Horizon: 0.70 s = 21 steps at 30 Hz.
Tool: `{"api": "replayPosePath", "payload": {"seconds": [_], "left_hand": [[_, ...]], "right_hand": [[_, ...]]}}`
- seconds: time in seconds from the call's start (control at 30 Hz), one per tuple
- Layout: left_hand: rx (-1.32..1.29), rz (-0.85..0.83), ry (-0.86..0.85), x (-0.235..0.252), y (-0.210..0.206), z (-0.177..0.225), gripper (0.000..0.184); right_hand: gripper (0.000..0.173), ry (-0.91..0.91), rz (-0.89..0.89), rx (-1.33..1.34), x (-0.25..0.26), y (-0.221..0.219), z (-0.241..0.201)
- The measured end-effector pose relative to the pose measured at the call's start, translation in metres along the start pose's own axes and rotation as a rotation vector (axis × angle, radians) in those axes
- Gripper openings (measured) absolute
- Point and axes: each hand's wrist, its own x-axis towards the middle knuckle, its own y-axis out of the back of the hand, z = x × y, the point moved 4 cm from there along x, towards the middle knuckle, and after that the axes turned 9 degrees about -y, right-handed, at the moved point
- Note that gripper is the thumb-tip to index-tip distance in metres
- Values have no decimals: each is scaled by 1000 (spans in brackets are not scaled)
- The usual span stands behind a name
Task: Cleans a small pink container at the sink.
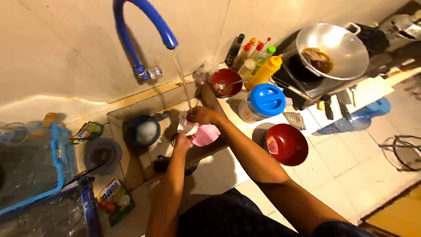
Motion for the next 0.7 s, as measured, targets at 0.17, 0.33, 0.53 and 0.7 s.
{"api": "replayPosePath", "payload": {"seconds": [0.17,0.33,0.53,0.7], "left_hand": [[248,-72,-151,-6,3,3,40],[348,-91,-194,-14,6,11,42],[380,-97,-211,-18,20,16,45],[390,-165,-159,-29,38,23,42]], "right_hand": [[31,-28,19,-19,-7,4,-4],[33,-11,23,-4,-9,5,-5],[35,15,255,-356,-25,-19,29],[32,101,133,-363,-27,-80,60]]}}
